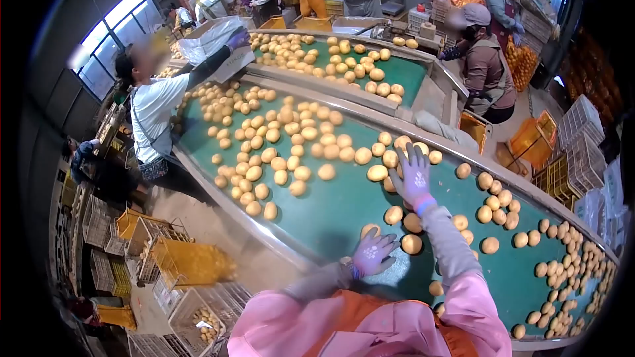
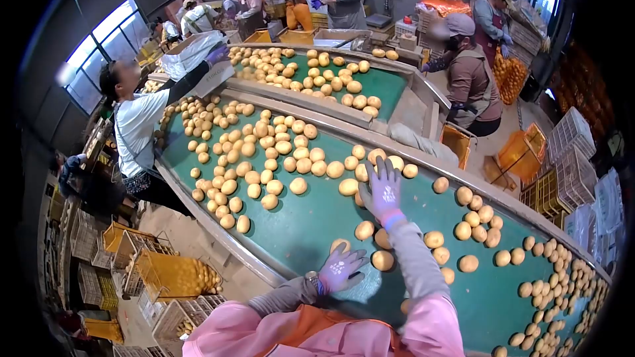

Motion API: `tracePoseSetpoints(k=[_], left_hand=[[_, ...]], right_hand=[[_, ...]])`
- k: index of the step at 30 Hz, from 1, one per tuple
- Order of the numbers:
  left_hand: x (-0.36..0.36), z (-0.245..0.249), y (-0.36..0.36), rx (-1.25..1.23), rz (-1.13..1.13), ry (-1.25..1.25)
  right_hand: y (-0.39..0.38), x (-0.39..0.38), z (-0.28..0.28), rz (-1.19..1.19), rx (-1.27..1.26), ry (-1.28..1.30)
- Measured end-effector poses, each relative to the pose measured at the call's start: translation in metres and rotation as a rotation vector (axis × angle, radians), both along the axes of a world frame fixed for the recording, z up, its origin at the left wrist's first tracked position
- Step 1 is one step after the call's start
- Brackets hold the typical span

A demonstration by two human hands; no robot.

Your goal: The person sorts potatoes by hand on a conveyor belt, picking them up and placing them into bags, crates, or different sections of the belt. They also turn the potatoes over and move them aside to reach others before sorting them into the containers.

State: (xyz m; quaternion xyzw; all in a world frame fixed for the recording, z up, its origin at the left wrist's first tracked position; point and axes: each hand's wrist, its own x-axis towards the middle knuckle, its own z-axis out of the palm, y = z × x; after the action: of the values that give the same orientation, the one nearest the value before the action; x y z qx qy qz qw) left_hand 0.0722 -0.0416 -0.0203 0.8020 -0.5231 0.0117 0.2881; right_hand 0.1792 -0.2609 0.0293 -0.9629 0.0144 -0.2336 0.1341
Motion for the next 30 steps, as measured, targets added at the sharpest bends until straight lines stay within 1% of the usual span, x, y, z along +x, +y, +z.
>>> tracePoseSetpoints(k=[1,2,3,4,5,6,7,8,9,10,11,13,14,16,17,18,19,20,21,22,23,24,25,27,28,29,30], left_hand=[[-0.003,-0.003,0.002,-0.017,-0.002,-0.004],[-0.004,-0.007,0.004,-0.044,-0.006,0.024],[0.000,-0.006,0.006,-0.047,-0.002,0.020],[0.003,-0.004,0.010,-0.101,0.021,0.096],[0.007,-0.003,0.015,-0.152,0.041,0.173],[0.019,0.004,0.019,-0.224,0.039,0.336],[0.031,0.008,0.024,-0.280,0.085,0.475],[0.041,0.008,0.032,-0.334,0.124,0.623],[0.063,-0.022,0.045,-0.227,0.229,0.630],[0.077,-0.002,0.047,-0.298,0.304,0.547],[0.092,0.019,0.048,-0.365,0.383,0.461],[0.162,-0.029,0.071,-0.052,0.682,0.418],[0.198,-0.052,0.080,0.124,0.803,0.409],[0.231,-0.061,0.092,-0.142,0.752,-0.245],[0.248,-0.032,0.110,-0.285,0.657,0.077],[0.242,0.004,0.103,-0.031,0.706,0.171],[0.237,0.018,0.084,-0.282,0.665,0.598],[0.264,-0.001,0.089,-0.121,0.772,0.488],[0.286,-0.011,0.086,0.209,0.974,0.287],[0.297,-0.015,0.072,0.476,1.130,0.207],[0.299,-0.014,0.055,0.614,1.155,0.162],[0.284,0.002,0.039,0.657,1.043,0.098],[0.278,-0.002,0.025,0.644,0.894,-0.018],[0.312,-0.070,0.010,0.524,0.707,-0.297],[0.302,-0.074,-0.003,0.398,0.613,-0.300],[0.256,-0.030,-0.027,0.508,0.567,-0.257],[0.241,-0.036,-0.039,0.535,0.572,-0.342]], right_hand=[[0.002,0.014,-0.010,-0.040,0.006,0.082],[0.006,0.017,-0.018,-0.034,0.002,0.077],[0.011,0.014,-0.028,-0.041,0.006,0.261],[0.016,0.007,-0.039,-0.050,0.011,0.448],[0.021,-0.002,-0.046,0.008,-0.017,0.400],[0.027,-0.019,-0.040,0.116,-0.039,0.426],[0.031,-0.038,-0.032,0.219,-0.063,0.454],[0.034,-0.061,-0.029,0.203,-0.065,0.464],[0.037,-0.087,-0.027,0.289,-0.136,0.411],[0.039,-0.107,-0.027,0.362,-0.203,0.359],[0.039,-0.123,-0.029,0.301,-0.193,0.379],[0.030,-0.169,-0.027,0.281,-0.121,0.301],[0.019,-0.189,-0.023,0.136,-0.112,0.315],[-0.003,-0.227,-0.012,0.186,-0.020,0.237],[-0.003,-0.237,-0.008,0.060,-0.008,0.223],[-0.014,-0.260,-0.007,-0.003,-0.020,0.196],[-0.024,-0.277,-0.005,-0.047,-0.034,0.164],[-0.025,-0.294,0.006,-0.161,0.041,0.198],[-0.026,-0.308,0.004,-0.220,0.046,0.181],[-0.025,-0.320,0.001,-0.390,0.044,0.163],[-0.024,-0.332,-0.002,-0.555,0.038,0.147],[-0.016,-0.339,-0.005,-0.631,0.058,0.170],[-0.012,-0.350,-0.007,-0.663,0.056,0.167],[0.002,-0.363,-0.010,-0.756,0.072,0.228],[0.009,-0.367,-0.017,-0.765,0.113,0.226],[0.014,-0.369,-0.022,-0.790,0.117,0.233],[0.018,-0.370,-0.027,-0.736,0.097,0.218]])
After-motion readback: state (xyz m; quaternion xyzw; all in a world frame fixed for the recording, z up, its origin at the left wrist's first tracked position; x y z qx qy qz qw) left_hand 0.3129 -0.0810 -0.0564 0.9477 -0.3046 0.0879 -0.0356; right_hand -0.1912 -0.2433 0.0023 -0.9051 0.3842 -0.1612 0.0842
